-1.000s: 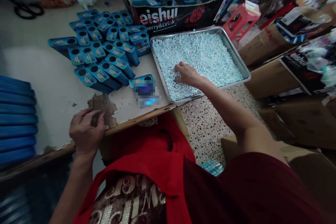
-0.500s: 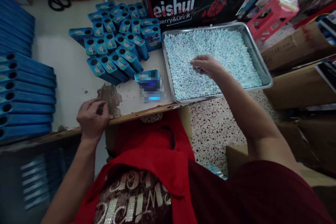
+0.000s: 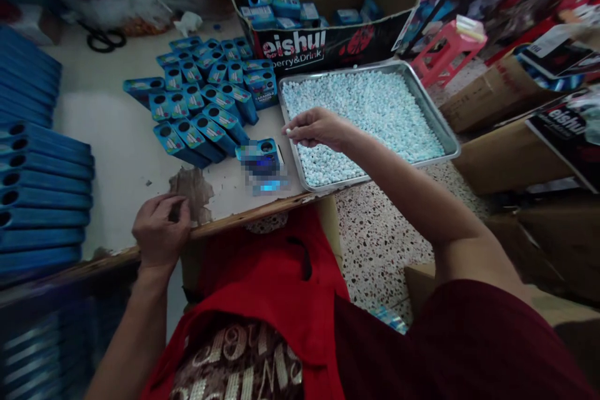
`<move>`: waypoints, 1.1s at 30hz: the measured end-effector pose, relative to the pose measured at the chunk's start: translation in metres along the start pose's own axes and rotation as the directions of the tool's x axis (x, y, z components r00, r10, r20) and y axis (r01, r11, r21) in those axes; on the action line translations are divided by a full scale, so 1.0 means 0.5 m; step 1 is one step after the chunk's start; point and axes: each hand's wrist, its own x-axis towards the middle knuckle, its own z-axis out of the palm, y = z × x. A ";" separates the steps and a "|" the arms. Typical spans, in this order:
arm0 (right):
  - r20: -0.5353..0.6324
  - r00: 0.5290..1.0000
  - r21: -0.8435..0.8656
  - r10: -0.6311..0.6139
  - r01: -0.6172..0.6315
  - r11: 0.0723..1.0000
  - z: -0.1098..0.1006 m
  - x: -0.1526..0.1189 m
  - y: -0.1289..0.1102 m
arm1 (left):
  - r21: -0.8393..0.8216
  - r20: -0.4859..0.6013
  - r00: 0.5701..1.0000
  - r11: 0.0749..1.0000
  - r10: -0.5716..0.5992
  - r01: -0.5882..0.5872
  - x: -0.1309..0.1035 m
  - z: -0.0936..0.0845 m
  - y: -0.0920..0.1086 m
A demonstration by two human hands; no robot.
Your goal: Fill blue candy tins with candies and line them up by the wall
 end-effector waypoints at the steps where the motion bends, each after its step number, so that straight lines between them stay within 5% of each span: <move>1: 0.008 1.000 -0.013 -0.027 0.027 1.000 0.016 0.005 -0.010 | -0.004 -0.003 1.000 1.000 -0.003 0.003 -0.002 0.001 -0.001; 7: 0.033 0.994 -0.233 -0.102 0.107 0.967 0.079 0.023 -0.033 | -0.084 -0.030 0.999 0.996 0.030 -0.032 0.019 0.004 0.041; 12: -0.105 0.980 -0.146 -0.167 0.151 0.978 0.049 0.018 -0.011 | -0.115 -0.043 0.977 0.971 0.207 -0.211 0.128 0.030 0.212; 15: -0.311 0.912 -0.325 -0.267 0.162 0.932 -0.023 0.007 0.031 | -0.090 0.141 0.913 0.923 0.384 -0.374 0.208 0.054 0.335; 17: -0.292 0.897 -0.632 -0.332 0.079 0.771 -0.070 0.005 0.066 | -0.036 0.326 0.844 0.898 0.425 -0.439 0.246 0.060 0.395; 20: -0.204 0.916 -0.764 -0.346 0.072 0.641 -0.095 0.017 0.104 | 0.028 0.443 0.782 0.865 0.439 -0.501 0.275 0.028 0.423; 22: -0.164 0.909 -0.733 -0.383 0.148 0.664 -0.067 0.035 0.102 | 0.061 0.377 0.821 0.873 0.428 -0.483 0.293 -0.030 0.391; 24: -0.070 0.869 -0.722 -0.491 0.295 0.626 -0.008 0.060 0.070 | 0.091 0.262 0.884 0.902 0.387 -0.421 0.333 -0.115 0.315; 28: 0.328 0.718 -0.756 -0.614 0.589 0.285 0.160 0.126 -0.044 | 0.211 0.087 0.968 0.945 0.235 -0.249 0.499 -0.276 0.072; 30: 0.483 0.718 -0.783 -0.502 0.610 0.119 0.246 0.164 -0.095 | 0.277 0.068 0.993 0.954 0.097 -0.112 0.596 -0.306 -0.061; 33: 0.555 0.778 -0.824 -0.294 0.562 -0.069 0.344 0.217 -0.139 | 0.276 0.087 0.996 0.960 0.014 -0.037 0.702 -0.283 -0.223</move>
